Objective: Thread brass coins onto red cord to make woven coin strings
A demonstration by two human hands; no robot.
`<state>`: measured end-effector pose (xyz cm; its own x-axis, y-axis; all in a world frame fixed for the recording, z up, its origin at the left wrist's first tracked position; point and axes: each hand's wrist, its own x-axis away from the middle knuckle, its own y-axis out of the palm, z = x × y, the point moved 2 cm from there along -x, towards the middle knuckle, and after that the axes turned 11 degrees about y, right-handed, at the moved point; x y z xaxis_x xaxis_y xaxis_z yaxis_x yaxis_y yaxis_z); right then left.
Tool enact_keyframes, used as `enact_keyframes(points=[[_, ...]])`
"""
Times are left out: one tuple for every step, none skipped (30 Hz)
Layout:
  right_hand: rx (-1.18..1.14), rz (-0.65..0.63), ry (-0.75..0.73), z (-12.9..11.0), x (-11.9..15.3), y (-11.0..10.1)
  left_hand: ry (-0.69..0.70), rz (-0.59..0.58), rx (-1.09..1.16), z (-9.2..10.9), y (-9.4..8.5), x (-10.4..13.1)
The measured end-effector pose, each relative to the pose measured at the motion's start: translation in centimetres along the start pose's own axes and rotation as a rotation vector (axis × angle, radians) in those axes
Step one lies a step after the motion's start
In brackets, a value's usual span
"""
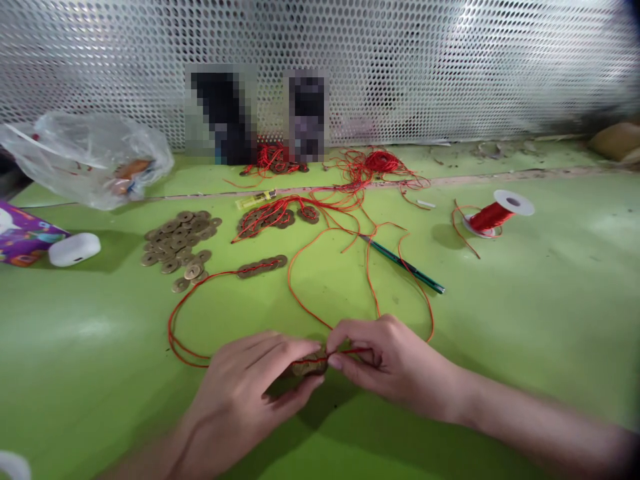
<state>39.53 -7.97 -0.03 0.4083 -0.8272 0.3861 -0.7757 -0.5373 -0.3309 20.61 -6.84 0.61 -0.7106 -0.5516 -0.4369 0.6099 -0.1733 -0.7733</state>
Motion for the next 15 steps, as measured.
enact_keyframes(points=[[0.007,0.007,-0.011,-0.01,-0.01,0.00,0.001,-0.002,0.004,0.02,0.00,0.02],[0.010,0.013,-0.018,-0.03,-0.02,-0.01,0.001,-0.008,0.011,0.03,0.01,0.06],[0.012,0.017,-0.023,-0.04,-0.03,-0.02,0.000,-0.009,0.016,0.05,0.02,0.10],[0.016,0.019,-0.028,-0.06,-0.04,-0.04,-0.001,-0.011,0.021,0.05,0.03,0.14],[0.020,0.024,-0.032,-0.08,-0.03,-0.07,-0.004,-0.013,0.025,0.06,0.03,0.18],[0.028,0.028,-0.035,-0.11,-0.02,-0.10,-0.010,-0.016,0.028,0.05,0.03,0.22],[0.039,0.033,-0.039,-0.13,0.00,-0.14,-0.015,-0.021,0.032,0.05,0.01,0.24],[0.053,0.042,-0.047,-0.15,0.03,-0.17,-0.020,-0.023,0.040,0.06,-0.02,0.24],[0.069,0.050,-0.057,-0.15,0.05,-0.19,-0.022,-0.021,0.052,0.07,-0.08,0.22],[0.087,0.059,-0.068,-0.14,0.07,-0.19,-0.025,-0.018,0.063,0.10,-0.14,0.19],[0.110,0.069,-0.083,-0.11,0.09,-0.16,-0.025,-0.012,0.071,0.14,-0.22,0.14],[0.138,0.078,-0.099,-0.04,0.09,-0.10,-0.026,-0.012,0.075,0.18,-0.27,0.08],[0.168,0.084,-0.114,0.04,0.09,-0.01,-0.027,-0.018,0.074,0.22,-0.29,0.03],[0.198,0.089,-0.127,0.15,0.07,0.11,-0.024,-0.026,0.066,0.25,-0.28,0.00],[0.224,0.094,-0.140,0.27,0.06,0.26,-0.019,-0.033,0.053,0.28,-0.25,-0.03]])
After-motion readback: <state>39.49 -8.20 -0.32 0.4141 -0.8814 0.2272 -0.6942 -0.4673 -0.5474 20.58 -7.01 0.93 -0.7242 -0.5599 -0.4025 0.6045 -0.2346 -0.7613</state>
